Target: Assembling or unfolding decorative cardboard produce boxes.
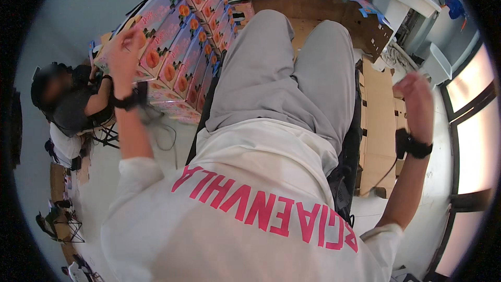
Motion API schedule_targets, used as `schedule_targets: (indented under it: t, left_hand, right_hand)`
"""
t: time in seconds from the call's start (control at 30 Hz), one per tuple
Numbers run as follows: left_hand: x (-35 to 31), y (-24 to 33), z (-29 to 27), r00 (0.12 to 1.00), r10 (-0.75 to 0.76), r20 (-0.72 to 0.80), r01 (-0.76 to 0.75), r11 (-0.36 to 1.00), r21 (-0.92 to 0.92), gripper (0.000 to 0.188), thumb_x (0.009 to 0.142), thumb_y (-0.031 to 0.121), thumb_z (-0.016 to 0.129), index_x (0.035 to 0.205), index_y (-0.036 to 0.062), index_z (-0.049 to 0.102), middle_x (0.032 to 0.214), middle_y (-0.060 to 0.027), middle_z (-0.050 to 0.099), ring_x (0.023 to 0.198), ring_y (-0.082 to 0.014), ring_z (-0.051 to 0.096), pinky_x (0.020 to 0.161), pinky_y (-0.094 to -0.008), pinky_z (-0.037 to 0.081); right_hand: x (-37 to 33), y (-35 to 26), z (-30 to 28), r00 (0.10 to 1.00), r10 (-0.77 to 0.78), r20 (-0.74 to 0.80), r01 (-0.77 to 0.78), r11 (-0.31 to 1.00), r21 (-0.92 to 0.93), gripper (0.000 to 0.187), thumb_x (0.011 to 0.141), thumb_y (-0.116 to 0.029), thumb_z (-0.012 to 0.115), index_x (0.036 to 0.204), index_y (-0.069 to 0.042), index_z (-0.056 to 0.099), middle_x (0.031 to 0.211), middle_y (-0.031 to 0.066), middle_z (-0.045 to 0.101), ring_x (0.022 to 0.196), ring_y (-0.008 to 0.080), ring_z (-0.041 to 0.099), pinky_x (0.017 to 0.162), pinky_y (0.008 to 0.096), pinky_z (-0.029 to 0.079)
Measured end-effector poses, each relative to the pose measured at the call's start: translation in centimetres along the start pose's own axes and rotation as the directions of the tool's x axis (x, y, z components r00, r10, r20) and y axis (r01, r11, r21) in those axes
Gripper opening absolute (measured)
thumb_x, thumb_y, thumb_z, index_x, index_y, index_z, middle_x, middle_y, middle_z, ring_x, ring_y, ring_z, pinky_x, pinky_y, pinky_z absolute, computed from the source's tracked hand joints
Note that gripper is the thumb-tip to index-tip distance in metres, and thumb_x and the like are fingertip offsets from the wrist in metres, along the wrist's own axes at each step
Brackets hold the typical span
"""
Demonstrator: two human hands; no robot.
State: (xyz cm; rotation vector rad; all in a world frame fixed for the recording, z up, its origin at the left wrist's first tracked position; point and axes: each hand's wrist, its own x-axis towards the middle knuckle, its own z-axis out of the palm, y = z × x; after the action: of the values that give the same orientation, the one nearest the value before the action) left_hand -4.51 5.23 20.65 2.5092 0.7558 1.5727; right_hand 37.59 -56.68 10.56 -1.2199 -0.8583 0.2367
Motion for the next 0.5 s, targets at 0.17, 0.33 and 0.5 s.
schedule_targets:
  t: [0.17, 0.33, 0.5]
  left_hand:
    - [11.0, -8.5, -1.1, 0.995, 0.058, -0.077, -0.024, 0.923, 0.383, 0.060, 0.096, 0.060, 0.076, 0.124, 0.0076, 0.079, 0.109, -0.0195, 0.082, 0.098, -0.0400, 0.076, 0.087, -0.0443, 0.059]
    - [14.2, -12.7, 1.8, 0.757, -0.416, 0.504, 0.110, 0.841, 0.529, 0.102, 0.084, 0.083, 0.069, 0.128, -0.0085, 0.073, 0.118, -0.0268, 0.078, 0.106, -0.0419, 0.076, 0.092, -0.0445, 0.058]
    - [11.4, -9.6, -1.5, 0.854, -0.247, 0.458, 0.219, 0.969, 0.115, 0.073, 0.088, 0.049, 0.085, 0.132, -0.0070, 0.071, 0.111, -0.0171, 0.078, 0.100, -0.0233, 0.073, 0.088, -0.0367, 0.058]
  right_hand:
    - [6.6, -11.6, 9.6, 0.769, -0.625, -0.134, 0.616, 0.780, -0.108, 0.036, 0.118, -0.027, 0.046, 0.127, 0.000, 0.068, 0.094, 0.0058, 0.059, 0.096, 0.0232, 0.056, 0.102, 0.0414, 0.046]
    - [4.1, -13.0, 16.9, 0.792, -0.609, 0.049, 0.543, 0.739, 0.399, 0.039, 0.118, -0.028, 0.043, 0.122, 0.002, 0.068, 0.089, 0.0086, 0.062, 0.091, 0.0245, 0.063, 0.091, 0.0359, 0.050]
    - [-0.2, -11.1, 21.8, 0.737, -0.617, 0.277, 0.640, 0.769, 0.012, 0.024, 0.111, -0.019, 0.057, 0.110, 0.001, 0.070, 0.077, 0.0093, 0.070, 0.057, 0.0226, 0.063, 0.056, 0.0325, 0.050]
